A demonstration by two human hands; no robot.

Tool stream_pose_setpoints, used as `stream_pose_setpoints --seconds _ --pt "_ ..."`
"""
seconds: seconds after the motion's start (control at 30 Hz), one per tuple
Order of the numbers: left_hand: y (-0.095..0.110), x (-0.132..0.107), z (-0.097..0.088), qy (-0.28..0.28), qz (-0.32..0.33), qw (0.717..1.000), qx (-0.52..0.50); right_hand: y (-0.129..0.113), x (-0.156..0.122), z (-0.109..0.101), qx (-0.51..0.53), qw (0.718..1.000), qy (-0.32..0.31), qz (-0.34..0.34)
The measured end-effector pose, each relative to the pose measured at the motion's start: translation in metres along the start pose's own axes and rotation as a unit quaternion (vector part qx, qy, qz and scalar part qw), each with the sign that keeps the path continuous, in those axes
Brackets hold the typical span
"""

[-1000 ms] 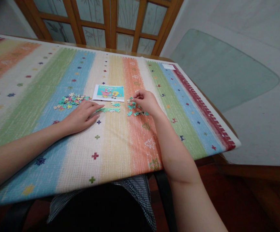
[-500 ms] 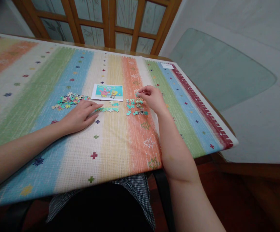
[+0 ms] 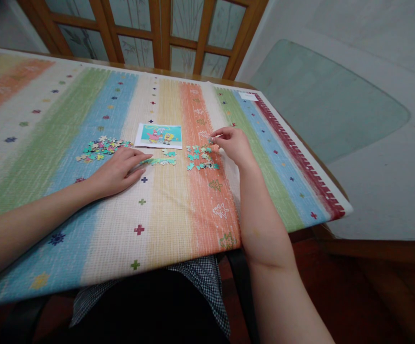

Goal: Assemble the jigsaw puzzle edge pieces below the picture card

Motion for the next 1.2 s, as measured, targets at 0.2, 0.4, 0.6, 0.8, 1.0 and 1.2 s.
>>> stream_pose_setpoints --seconds 0.2,0.4,0.6,0.8,1.0,1.2 --pt "-0.001 0.0 0.001 0.001 -0.001 1.0 0.004 0.004 -0.002 -0.002 -0.025 0.999 0.002 0.027" --pt "-0.001 0.0 0.0 -0.001 -0.003 1.0 -0.004 -0.001 -0.005 -0.001 -0.046 0.998 -0.009 0.045" --pt "0.001 0.0 -0.001 -0.003 -0.002 1.0 0.001 -0.002 -0.005 0.001 -0.055 0.997 -0.015 0.05" --pt "0.002 0.001 -0.003 -0.001 -0.002 1.0 -0.007 0.004 -0.002 0.0 -0.067 0.997 -0.016 0.037" --pt "0.001 0.001 -0.002 0.0 -0.005 1.0 -0.008 0.002 -0.003 0.002 -0.063 0.997 -0.022 0.035" --pt "0.003 0.002 -0.003 -0.001 -0.003 1.0 -0.005 -0.001 -0.005 0.009 -0.055 0.996 -0.039 0.051"
Point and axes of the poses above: each hand's wrist, its own x-axis towards the middle knuckle, its own z-axis out of the palm, y = z × x, the point moved 7 cm from there along x, towards the middle knuckle, and after that the axes turned 8 degrees about -y, right-handed, at the moved point
